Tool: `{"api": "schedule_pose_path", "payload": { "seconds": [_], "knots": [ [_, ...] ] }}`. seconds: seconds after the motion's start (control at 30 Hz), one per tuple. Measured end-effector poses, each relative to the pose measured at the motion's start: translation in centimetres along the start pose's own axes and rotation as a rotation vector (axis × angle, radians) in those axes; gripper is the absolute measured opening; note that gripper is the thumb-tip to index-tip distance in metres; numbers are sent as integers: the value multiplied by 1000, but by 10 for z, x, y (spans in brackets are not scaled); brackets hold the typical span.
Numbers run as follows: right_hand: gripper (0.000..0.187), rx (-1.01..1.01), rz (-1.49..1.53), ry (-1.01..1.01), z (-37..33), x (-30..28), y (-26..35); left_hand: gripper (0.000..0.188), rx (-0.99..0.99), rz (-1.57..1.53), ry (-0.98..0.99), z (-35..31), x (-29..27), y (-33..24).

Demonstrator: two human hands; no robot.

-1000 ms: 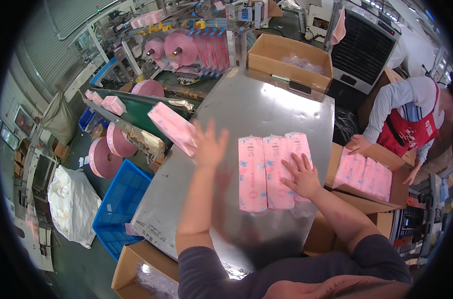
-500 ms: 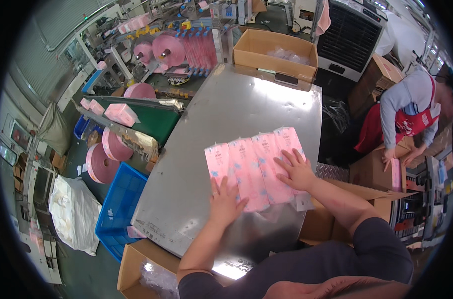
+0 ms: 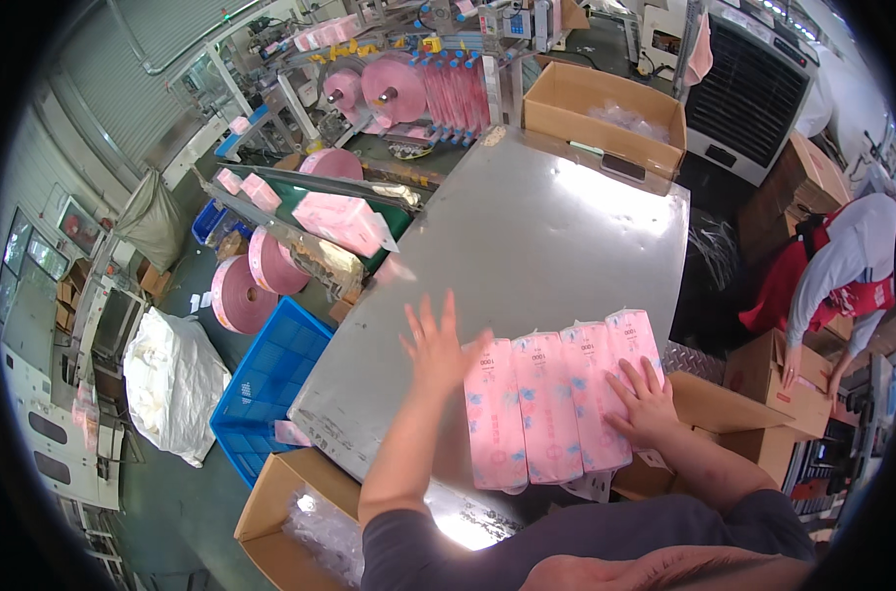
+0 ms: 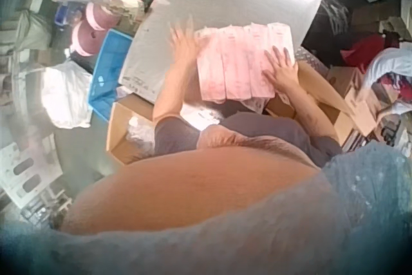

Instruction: The person organizes pink-packaged items on a worktable and packs them into cardboard boxes, then slides the filled boxes onto a conveyor system.

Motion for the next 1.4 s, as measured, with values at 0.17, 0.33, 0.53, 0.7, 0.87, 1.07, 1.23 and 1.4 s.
{"api": "schedule_pose_path", "payload": {
  "seconds": [0.17,0.33,0.53,0.7,0.87,1.07,1.23,1.4],
  "knots": [
    [75,-5,53,2,1,-1,-2,84,-132,-73,-186,151,2,26],
    [84,80,300,-208,1,-2,-18,70,-170,188,-57,198,17,98],
    [86,266,728,-247,15,43,-73,34,338,-6,94,88,34,110],
    [74,251,1605,24,27,59,-69,23,421,-352,520,-121,-15,84],
    [60,272,1905,241,30,57,-74,54,-274,-1187,-144,-158,18,136],
    [55,193,2481,429,47,101,-64,70,-648,-1699,128,-122,81,103],
    [50,125,2330,199,2,64,-89,70,-569,-1729,103,-134,78,69],
    [57,43,2504,140,-128,3,-223,70,-476,-1730,411,-120,78,-26]
  ]
}}
Point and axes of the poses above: each hand's wrist, its own z-axis towards the middle knuckle, its own x-axis out of the palm, y = z × x, the point moved 2 cm from there along z, towards the middle knuckle, and after that the axes turned 13 degrees about -z, right-handed, at the moved point
